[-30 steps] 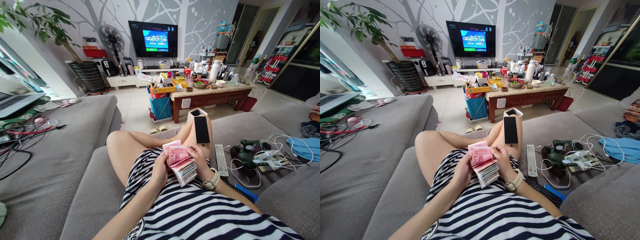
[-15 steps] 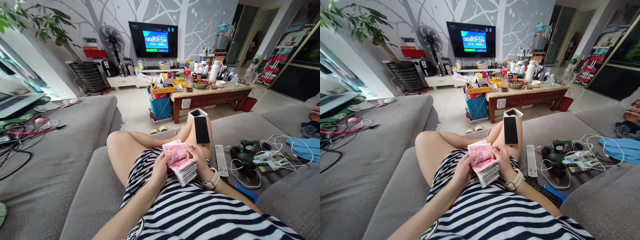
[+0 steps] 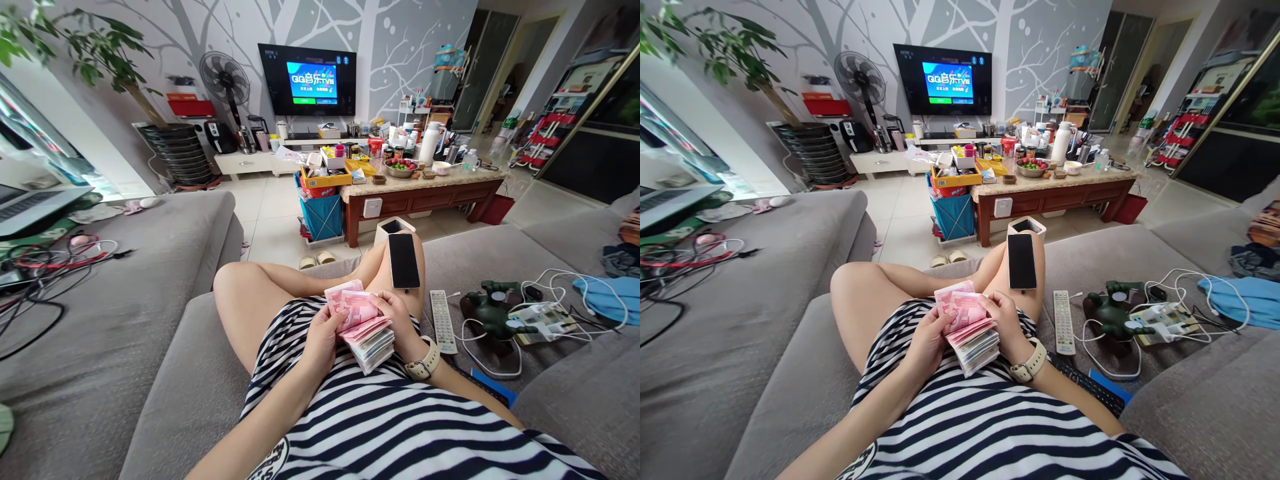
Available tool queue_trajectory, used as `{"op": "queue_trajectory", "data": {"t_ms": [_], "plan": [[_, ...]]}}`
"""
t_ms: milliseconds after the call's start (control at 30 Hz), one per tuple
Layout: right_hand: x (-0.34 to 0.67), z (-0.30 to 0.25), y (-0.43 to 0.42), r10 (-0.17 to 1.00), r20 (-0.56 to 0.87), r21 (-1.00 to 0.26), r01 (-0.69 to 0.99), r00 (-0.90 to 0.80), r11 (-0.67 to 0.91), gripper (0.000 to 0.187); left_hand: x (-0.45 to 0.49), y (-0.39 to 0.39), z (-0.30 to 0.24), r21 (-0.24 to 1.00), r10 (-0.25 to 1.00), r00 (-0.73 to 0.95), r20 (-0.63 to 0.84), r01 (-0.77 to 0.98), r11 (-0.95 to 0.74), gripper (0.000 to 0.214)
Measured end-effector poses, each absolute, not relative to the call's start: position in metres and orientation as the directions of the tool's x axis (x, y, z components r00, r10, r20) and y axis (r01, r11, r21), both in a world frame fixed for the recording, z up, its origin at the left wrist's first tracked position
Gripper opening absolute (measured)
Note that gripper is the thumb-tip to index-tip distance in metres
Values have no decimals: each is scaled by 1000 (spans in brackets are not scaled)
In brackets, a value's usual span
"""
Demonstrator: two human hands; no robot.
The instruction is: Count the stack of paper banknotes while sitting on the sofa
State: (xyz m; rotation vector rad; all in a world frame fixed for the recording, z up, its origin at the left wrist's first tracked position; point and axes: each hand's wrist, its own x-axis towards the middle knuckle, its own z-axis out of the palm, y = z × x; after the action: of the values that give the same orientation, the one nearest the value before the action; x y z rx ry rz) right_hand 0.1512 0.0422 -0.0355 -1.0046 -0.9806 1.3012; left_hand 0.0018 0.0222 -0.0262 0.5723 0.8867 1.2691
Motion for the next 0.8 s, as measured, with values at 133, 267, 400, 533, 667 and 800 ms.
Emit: {"op": "queue_trajectory", "data": {"t_ms": [133,267,400,533,667,800], "plan": [[151,-34,42,999,3,-956,-293,33,13,35,2,22,-24,782,962,14,-272,-580,229,24],[150,-34,42,999,5,-950,-311,33,15,33,3,22,-22,779,968,-13,-251,-596,194,20],[150,-33,40,999,-3,-948,-319,42,11,33,2,21,-22,784,969,-2,-246,-589,198,24],[150,-31,39,999,-2,-948,-318,34,9,32,2,21,-23,780,966,-17,-259,-593,199,24],[150,-31,39,999,-14,-943,-332,34,-1,32,3,21,-21,761,953,-36,-299,-612,216,22],[150,-33,41,999,10,-947,-321,37,21,34,4,21,-20,756,948,-57,-314,-619,213,20]]}}
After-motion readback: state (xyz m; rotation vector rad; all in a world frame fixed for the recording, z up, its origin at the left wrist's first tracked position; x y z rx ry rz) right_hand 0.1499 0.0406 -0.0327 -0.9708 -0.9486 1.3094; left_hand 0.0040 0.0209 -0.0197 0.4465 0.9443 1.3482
